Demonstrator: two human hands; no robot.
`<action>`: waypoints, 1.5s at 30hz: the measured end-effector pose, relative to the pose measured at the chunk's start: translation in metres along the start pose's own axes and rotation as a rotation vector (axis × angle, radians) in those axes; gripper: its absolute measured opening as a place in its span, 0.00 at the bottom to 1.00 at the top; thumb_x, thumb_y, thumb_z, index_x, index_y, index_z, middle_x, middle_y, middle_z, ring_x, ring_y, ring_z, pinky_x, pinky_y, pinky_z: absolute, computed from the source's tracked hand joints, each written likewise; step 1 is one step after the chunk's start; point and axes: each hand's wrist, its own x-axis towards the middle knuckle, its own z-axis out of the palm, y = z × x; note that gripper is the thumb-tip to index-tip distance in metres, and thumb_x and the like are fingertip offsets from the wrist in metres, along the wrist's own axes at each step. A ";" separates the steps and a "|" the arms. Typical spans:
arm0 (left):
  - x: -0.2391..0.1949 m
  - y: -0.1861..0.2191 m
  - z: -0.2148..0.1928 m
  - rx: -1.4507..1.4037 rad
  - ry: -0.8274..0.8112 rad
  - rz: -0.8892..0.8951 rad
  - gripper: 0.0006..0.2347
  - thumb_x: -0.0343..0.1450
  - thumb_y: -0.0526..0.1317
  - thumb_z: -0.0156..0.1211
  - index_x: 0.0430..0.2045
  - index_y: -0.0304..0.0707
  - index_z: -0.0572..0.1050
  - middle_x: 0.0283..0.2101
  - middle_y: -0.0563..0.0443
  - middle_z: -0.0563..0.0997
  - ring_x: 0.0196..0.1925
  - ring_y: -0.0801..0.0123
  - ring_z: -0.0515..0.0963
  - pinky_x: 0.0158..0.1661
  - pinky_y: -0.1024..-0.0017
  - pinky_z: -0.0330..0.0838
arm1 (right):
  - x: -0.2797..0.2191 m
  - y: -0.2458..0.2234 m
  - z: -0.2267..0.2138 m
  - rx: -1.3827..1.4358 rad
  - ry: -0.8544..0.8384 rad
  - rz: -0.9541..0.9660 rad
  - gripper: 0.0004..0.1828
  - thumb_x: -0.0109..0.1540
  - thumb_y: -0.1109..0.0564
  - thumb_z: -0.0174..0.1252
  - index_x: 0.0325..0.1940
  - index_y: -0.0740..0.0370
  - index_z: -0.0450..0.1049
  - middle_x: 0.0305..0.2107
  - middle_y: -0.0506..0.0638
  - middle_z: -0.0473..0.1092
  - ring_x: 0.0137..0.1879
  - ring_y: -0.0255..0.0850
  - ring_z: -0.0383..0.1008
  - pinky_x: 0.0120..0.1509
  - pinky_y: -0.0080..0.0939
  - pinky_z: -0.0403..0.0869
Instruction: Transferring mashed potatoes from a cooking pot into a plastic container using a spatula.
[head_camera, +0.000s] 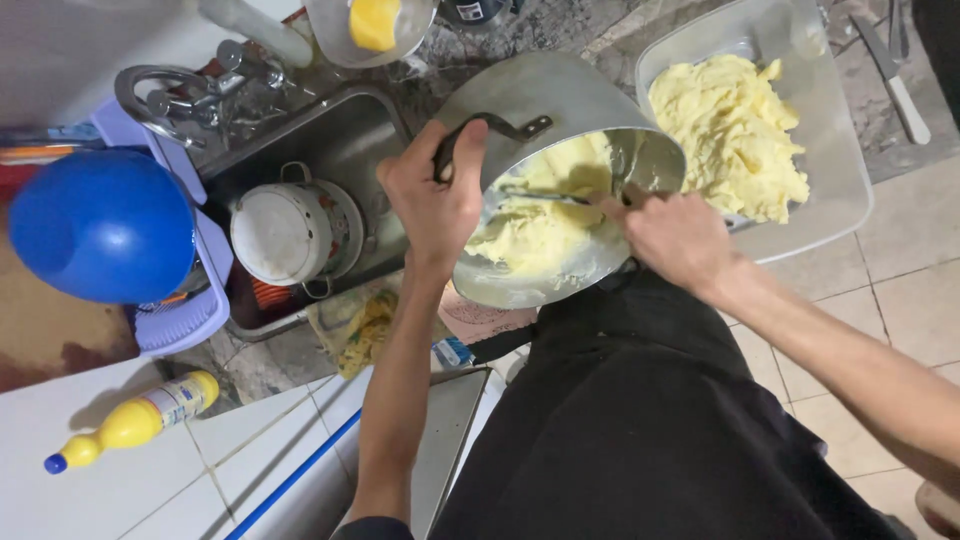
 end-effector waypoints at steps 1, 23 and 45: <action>0.004 0.009 0.000 -0.036 -0.007 0.011 0.05 0.73 0.36 0.64 0.32 0.31 0.78 0.17 0.52 0.69 0.19 0.79 0.63 0.24 0.73 0.61 | 0.003 0.004 0.034 0.061 -0.018 0.079 0.28 0.68 0.62 0.47 0.75 0.58 0.60 0.27 0.56 0.76 0.30 0.44 0.82 0.34 0.43 0.79; -0.003 -0.023 -0.001 0.088 0.072 0.011 0.15 0.74 0.40 0.65 0.19 0.31 0.69 0.15 0.53 0.58 0.18 0.79 0.58 0.22 0.72 0.54 | 0.030 -0.071 0.042 1.779 -0.034 -0.168 0.24 0.71 0.53 0.44 0.72 0.54 0.65 0.24 0.43 0.67 0.20 0.29 0.51 0.24 0.29 0.55; 0.013 -0.068 -0.025 -0.012 0.216 -0.160 0.19 0.80 0.37 0.59 0.20 0.25 0.64 0.19 0.56 0.56 0.25 0.78 0.53 0.27 0.67 0.43 | -0.123 0.100 0.009 0.708 0.632 0.526 0.22 0.71 0.59 0.51 0.70 0.55 0.69 0.34 0.56 0.75 0.34 0.48 0.75 0.40 0.48 0.74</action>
